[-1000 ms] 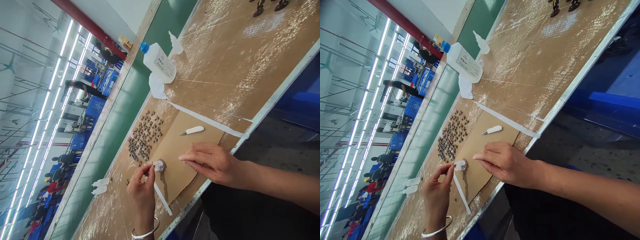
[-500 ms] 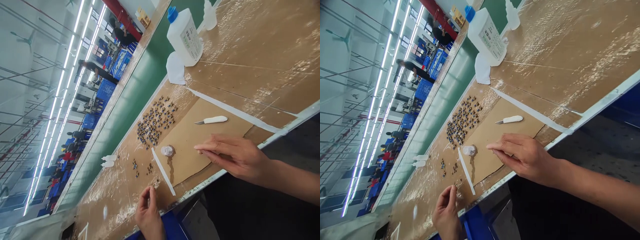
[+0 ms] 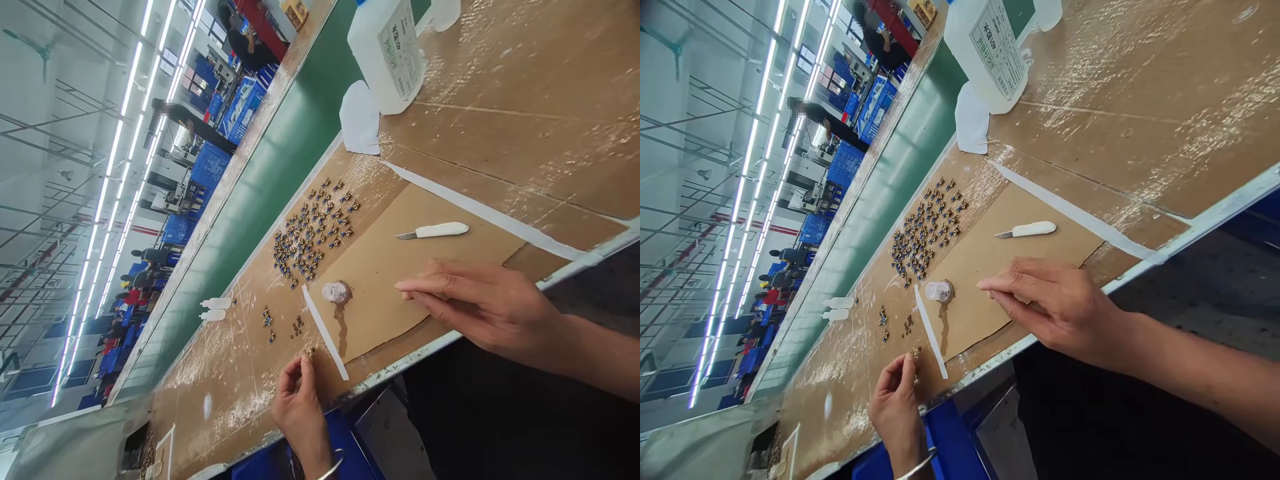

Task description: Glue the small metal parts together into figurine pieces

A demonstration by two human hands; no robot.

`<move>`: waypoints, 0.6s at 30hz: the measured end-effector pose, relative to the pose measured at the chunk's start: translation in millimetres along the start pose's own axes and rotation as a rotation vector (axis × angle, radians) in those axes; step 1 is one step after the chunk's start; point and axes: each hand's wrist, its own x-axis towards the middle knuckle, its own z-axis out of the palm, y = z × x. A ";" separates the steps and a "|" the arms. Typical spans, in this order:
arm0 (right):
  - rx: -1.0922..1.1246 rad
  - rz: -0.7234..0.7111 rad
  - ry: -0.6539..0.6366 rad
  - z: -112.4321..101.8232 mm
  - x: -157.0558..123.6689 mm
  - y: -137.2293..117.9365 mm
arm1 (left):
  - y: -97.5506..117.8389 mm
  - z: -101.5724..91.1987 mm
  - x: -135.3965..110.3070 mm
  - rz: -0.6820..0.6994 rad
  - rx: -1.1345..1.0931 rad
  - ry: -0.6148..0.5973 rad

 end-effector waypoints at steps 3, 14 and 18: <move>0.030 0.029 0.012 0.2 0.0 -1.2 | -0.4 -0.6 2.0 -0.013 0.000 -0.017; 0.054 0.077 -0.009 -1.5 3.0 -2.6 | 9.3 -1.3 0.0 -0.039 0.050 -0.063; 0.038 0.077 -0.002 -1.4 2.1 -2.6 | 11.1 -0.8 0.4 -0.028 0.064 -0.049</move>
